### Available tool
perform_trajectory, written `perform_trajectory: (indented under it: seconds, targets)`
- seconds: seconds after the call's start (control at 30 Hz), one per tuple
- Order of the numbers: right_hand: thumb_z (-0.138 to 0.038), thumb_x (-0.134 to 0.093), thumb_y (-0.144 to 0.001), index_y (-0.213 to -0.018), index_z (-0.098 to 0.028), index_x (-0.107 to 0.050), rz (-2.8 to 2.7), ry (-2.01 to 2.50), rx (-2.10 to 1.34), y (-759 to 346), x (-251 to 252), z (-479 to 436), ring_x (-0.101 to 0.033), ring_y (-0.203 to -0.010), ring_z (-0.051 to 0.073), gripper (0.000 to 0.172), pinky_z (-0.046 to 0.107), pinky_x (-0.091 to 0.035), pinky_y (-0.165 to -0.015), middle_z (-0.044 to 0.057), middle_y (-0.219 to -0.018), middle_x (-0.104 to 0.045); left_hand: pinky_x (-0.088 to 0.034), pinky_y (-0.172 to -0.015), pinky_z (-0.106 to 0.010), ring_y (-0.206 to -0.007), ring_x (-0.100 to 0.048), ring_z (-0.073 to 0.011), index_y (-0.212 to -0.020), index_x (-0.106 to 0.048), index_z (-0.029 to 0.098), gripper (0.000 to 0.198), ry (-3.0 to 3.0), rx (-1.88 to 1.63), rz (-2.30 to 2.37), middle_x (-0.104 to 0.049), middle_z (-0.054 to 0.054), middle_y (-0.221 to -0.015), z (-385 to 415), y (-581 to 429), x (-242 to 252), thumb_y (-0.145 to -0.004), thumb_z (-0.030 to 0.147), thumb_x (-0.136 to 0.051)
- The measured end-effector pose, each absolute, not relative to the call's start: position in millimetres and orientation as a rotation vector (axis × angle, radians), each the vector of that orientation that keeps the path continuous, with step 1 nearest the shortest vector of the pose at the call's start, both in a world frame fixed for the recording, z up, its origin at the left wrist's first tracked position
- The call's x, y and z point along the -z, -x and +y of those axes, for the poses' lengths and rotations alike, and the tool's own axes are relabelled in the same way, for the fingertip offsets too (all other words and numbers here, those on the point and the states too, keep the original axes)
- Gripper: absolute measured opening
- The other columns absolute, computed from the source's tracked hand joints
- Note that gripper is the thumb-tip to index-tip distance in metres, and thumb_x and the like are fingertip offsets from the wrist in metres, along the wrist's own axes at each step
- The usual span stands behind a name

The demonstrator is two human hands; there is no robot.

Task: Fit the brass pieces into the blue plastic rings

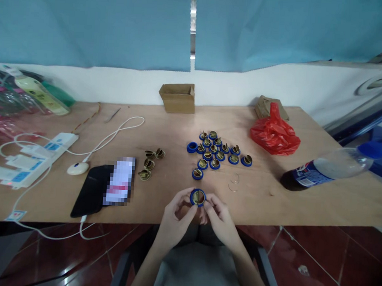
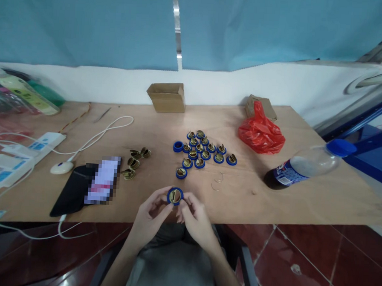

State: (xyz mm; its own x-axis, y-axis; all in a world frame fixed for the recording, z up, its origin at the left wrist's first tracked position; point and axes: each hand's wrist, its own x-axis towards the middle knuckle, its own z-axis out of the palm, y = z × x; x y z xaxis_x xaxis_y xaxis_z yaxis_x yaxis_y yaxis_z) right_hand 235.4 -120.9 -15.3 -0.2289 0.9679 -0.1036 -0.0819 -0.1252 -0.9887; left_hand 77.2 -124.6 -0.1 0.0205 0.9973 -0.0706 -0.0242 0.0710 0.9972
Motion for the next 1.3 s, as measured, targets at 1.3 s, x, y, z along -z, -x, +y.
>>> perform_trajectory:
  seconds: [1.3]
  targets:
    - [-0.07, -0.035, -0.101, -0.091, -0.018, -0.067, -1.561, 1.966, -0.123, -297.2, 39.5, -94.3, -0.064, -0.071, 0.026, 0.062, 0.036, -0.038, -0.072, 0.007, -0.074, -0.069, -0.057, -0.097, -0.033, -0.107, -0.072, -0.0203, -0.116, -0.059, 0.023, 0.046, -1.012, -1.279, 1.215, -0.07, -0.007, -0.115, -115.3, -68.0, 51.5, -0.078, 0.034, -0.082]
